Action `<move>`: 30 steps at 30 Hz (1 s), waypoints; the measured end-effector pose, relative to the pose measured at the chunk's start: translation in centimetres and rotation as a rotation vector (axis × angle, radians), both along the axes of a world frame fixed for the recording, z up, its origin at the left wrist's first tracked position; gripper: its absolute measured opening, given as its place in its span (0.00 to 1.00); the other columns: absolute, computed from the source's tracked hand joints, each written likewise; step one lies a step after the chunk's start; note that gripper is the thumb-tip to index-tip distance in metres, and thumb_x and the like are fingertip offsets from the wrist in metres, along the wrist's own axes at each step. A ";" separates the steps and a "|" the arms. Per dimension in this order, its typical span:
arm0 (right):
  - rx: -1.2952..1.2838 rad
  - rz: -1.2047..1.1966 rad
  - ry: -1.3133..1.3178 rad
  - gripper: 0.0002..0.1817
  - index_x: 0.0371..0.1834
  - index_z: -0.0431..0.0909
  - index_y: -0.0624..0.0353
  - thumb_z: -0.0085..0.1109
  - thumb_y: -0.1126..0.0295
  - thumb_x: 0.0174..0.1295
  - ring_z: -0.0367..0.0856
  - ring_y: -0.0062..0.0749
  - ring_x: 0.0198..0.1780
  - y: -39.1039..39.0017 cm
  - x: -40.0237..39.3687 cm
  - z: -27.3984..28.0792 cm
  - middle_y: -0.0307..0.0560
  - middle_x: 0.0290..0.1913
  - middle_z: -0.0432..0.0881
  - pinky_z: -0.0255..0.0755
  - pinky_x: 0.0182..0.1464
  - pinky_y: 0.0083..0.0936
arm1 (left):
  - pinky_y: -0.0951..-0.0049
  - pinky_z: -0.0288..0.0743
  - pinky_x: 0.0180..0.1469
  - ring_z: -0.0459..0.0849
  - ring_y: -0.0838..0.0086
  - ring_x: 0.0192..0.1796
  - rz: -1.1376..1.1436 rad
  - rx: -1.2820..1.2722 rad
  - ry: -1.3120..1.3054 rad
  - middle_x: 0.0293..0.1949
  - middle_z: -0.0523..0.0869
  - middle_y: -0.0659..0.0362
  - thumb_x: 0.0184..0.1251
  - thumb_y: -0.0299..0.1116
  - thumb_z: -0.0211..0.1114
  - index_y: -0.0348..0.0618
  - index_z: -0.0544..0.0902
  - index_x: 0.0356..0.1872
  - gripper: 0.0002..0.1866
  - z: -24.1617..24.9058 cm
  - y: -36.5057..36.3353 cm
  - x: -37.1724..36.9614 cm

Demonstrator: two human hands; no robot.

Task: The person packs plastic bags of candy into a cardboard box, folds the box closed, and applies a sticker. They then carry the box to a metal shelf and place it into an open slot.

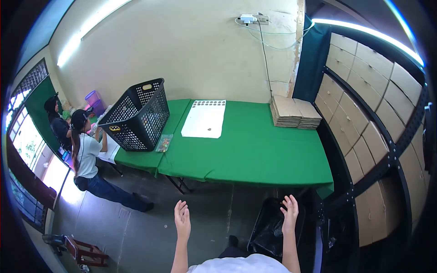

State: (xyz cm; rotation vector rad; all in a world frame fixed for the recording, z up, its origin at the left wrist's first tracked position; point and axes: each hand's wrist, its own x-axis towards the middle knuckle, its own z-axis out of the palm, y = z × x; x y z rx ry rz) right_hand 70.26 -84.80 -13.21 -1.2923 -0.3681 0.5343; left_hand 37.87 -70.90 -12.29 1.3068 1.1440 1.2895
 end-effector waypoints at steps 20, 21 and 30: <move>0.045 0.095 0.020 0.43 0.70 0.50 0.56 0.32 0.33 0.61 0.61 0.43 0.66 22.1 8.5 0.9 0.56 0.66 0.62 0.55 0.64 0.41 | 0.45 0.21 0.67 0.26 0.62 0.73 -0.297 -0.158 -0.198 0.73 0.33 0.60 0.52 0.77 0.26 0.61 0.34 0.71 0.48 -0.2 27.9 6.5; 0.049 -0.098 0.058 0.31 0.52 0.69 0.66 0.42 0.45 0.65 0.78 0.32 0.46 23.3 8.7 0.5 0.51 0.45 0.80 0.69 0.50 0.26 | 0.45 0.23 0.67 0.28 0.61 0.73 -0.316 -0.150 -0.182 0.73 0.35 0.59 0.52 0.77 0.26 0.61 0.34 0.71 0.48 -0.2 29.6 7.1; 0.220 -0.340 0.146 0.23 0.47 0.69 0.64 0.52 0.53 0.63 0.78 0.25 0.36 31.7 11.4 1.5 0.48 0.39 0.80 0.72 0.41 0.21 | 0.54 0.51 0.67 0.62 0.59 0.67 -0.377 -0.183 -0.139 0.65 0.64 0.51 0.65 0.66 0.33 0.45 0.51 0.69 0.40 -0.1 40.0 14.3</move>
